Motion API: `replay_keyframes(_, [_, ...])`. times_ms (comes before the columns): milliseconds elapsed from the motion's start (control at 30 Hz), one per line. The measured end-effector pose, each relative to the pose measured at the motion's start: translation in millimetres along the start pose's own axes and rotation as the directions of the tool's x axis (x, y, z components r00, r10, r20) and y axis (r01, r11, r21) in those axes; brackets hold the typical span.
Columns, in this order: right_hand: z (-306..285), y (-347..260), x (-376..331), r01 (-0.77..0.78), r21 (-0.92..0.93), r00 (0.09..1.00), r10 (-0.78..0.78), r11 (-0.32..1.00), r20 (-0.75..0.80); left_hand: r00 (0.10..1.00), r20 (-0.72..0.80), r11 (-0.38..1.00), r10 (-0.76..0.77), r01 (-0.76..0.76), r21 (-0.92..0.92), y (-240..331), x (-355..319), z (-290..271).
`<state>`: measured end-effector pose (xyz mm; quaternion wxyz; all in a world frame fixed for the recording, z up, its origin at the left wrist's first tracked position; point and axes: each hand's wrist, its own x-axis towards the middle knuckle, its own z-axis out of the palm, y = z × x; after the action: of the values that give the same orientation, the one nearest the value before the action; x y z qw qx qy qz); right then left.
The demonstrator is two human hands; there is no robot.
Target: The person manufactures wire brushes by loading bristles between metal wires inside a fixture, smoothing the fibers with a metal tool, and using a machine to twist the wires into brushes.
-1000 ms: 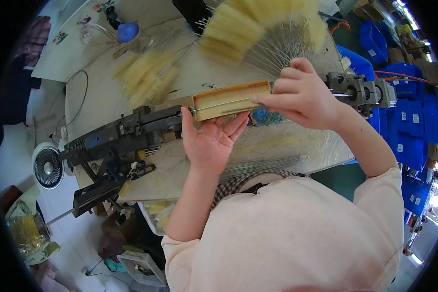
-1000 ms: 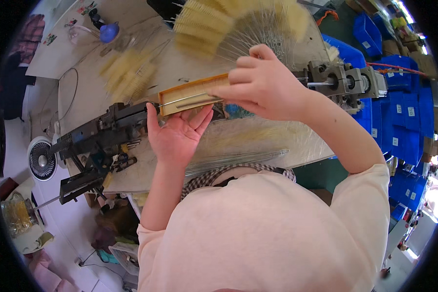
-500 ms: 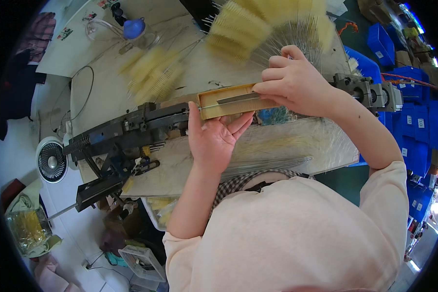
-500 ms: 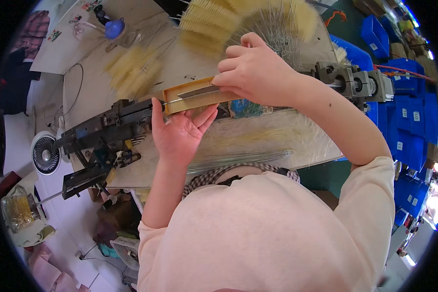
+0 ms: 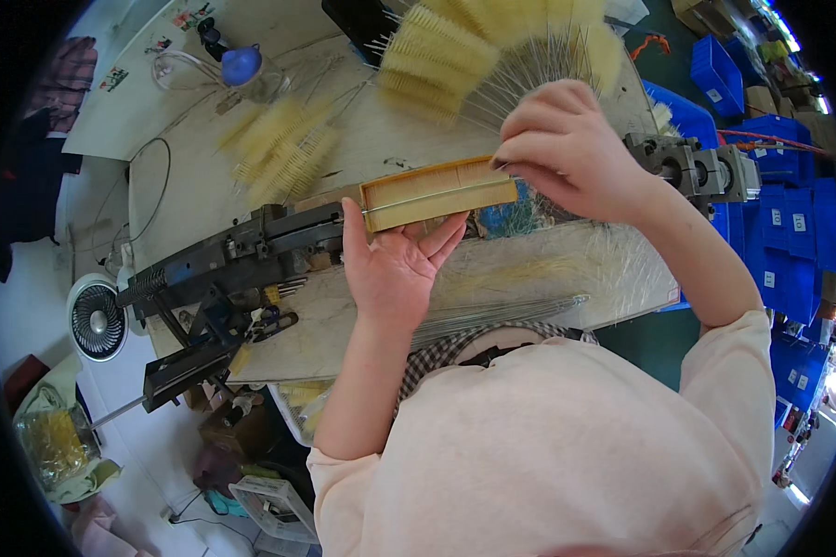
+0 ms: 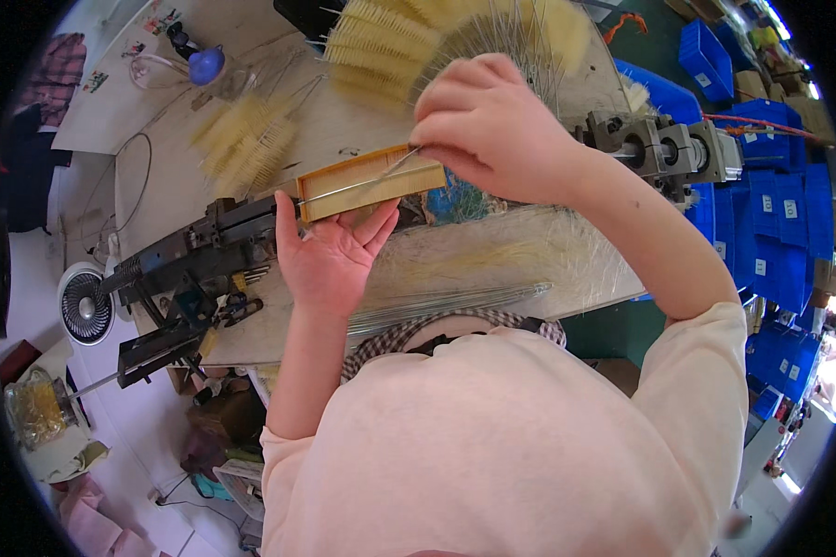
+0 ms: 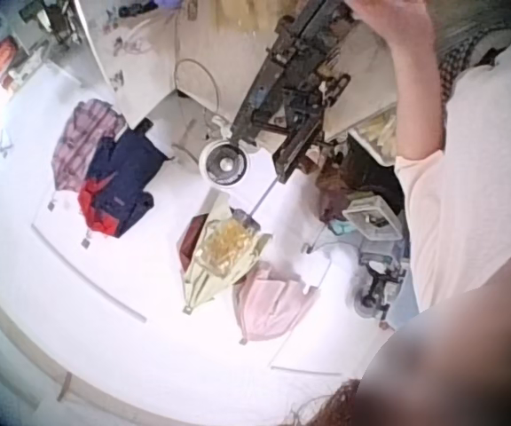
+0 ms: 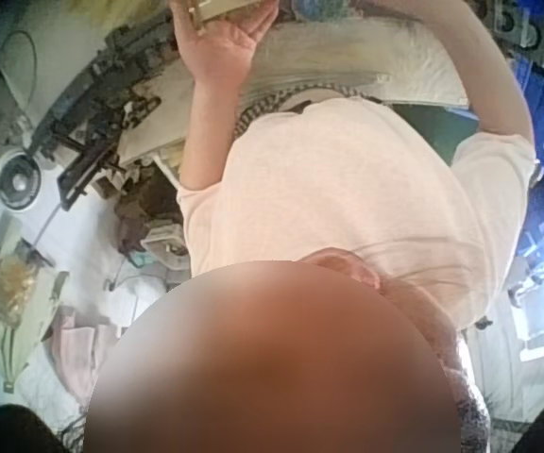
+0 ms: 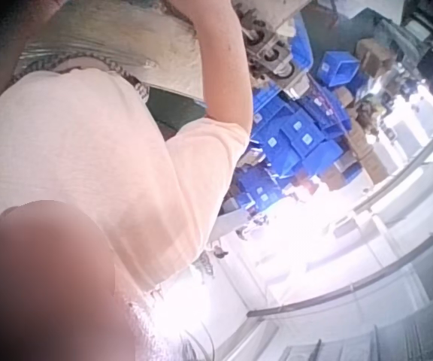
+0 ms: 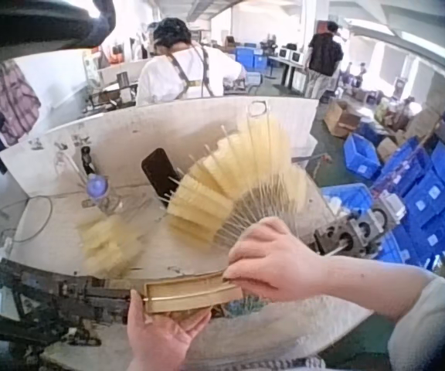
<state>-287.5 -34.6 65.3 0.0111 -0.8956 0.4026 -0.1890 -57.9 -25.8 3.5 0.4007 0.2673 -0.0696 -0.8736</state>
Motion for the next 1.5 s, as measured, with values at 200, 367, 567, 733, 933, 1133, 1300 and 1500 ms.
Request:
replay_keyframes(200, [-20.7, -44.9, -19.7, -0.331, 0.052, 0.944, 0.33, 0.942, 0.02, 0.999, -0.044, 0.999, 0.028, -0.027, 0.031, -3.6, 0.9, 0.8])
replay_keyframes(367, [-14.0, -71.7, -21.7, -0.364, -0.119, 0.926, 0.372, 0.924, 0.054, 0.996, -0.045, 0.997, 0.072, -0.072, 0.005, -6.7, -1.7, -4.7])
replay_keyframes(567, [3.1, -79.0, -27.5, -0.328, -0.291, 0.928, 0.364, 0.899, 0.076, 0.998, -0.012, 0.998, 0.054, -0.053, 0.023, -4.4, -0.7, -1.5])
replay_keyframes(733, [5.9, -80.7, -25.0, -0.339, -0.269, 0.927, 0.369, 0.901, 0.067, 0.995, -0.099, 0.99, 0.034, -0.019, 0.143, -2.6, -2.9, 10.2])
replay_keyframes(933, [7.1, -81.1, -25.8, -0.343, -0.269, 0.918, 0.382, 0.9, 0.108, 0.999, -0.035, 0.971, 0.036, -0.026, 0.237, 0.7, -1.5, 3.7])
replay_keyframes(1133, [9.3, -80.4, -32.8, -0.38, -0.246, 0.916, 0.4, 0.892, 0.034, 0.994, -0.103, 0.89, 0.025, 0.024, 0.455, -1.5, -3.1, 8.7])
replay_keyframes(1300, [-7.2, -89.9, -36.9, -0.573, 0.051, 0.798, 0.572, 0.818, -0.189, 0.993, -0.113, 0.82, -0.028, 0.087, 0.566, -13.4, 3.3, -25.3])
replay_keyframes(1500, [23.6, -83.5, -82.5, -0.673, 0.603, 0.588, 0.804, 0.429, 0.085, 0.963, -0.259, 0.655, -0.071, 0.241, 0.716, -16.0, -32.8, -30.9])
